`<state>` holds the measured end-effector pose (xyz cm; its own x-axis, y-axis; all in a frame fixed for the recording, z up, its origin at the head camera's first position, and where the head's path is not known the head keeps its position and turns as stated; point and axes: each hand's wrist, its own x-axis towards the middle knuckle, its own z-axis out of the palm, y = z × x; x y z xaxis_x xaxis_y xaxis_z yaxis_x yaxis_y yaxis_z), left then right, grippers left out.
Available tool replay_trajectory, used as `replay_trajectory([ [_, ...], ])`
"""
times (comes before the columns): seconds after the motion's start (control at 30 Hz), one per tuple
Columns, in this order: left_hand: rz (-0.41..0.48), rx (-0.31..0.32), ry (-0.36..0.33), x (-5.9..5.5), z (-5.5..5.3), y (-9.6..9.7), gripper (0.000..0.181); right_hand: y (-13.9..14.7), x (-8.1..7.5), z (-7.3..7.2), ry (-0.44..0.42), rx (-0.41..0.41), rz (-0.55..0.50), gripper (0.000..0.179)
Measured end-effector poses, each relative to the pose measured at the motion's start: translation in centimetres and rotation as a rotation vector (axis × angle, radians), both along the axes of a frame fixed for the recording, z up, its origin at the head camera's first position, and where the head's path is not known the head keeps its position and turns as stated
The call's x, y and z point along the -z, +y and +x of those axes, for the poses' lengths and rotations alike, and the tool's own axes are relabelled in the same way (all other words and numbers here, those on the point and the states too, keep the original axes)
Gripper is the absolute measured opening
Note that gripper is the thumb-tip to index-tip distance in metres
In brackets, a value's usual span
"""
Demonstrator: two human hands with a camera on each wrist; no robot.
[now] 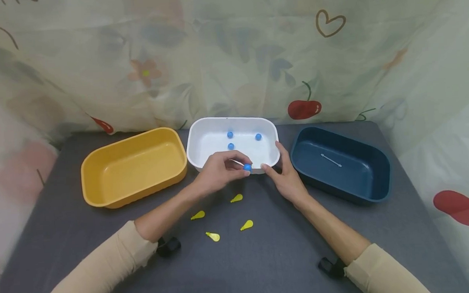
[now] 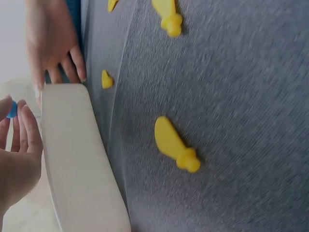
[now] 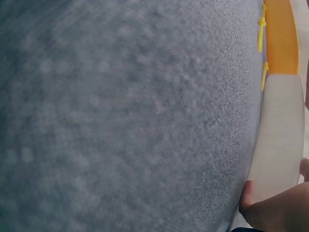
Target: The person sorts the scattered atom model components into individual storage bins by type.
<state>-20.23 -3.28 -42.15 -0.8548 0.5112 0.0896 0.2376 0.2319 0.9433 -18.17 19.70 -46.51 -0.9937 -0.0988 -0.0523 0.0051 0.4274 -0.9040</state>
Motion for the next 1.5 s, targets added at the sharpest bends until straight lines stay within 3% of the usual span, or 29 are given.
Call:
replay_trajectory([
  [0.27, -0.077, -0.107, 0.074, -0.2, -1.8, -0.3, 0.021, 0.3, -0.2, 0.0, -0.029, 0.015, 0.022, 0.084],
  [0.57, -0.177, -0.187, 0.046, 0.3, -4.1, -0.7, 0.02, 0.4, 0.0, 0.1, -0.038, 0.014, 0.008, 0.084],
  [0.9, -0.255, -0.134, 0.08, 1.0, -6.8, -0.3, 0.019, 0.3, 0.0, 0.0, -0.039, 0.01, 0.001, 0.084],
  [1.1, -0.344, -0.047, 0.02, 1.4, -8.2, -0.2, 0.021, 0.1, 0.3, -0.1, -0.031, 0.019, -0.019, 0.084],
  [1.2, -0.352, -0.022, -0.013, 1.6, -8.6, -0.1, 0.021, 0.0, 0.4, -0.1, -0.032, 0.021, -0.024, 0.083],
  [1.5, -0.369, -0.018, -0.023, 2.2, -9.5, 0.4, 0.021, 0.0, 0.3, -0.2, -0.024, 0.012, -0.013, 0.084],
])
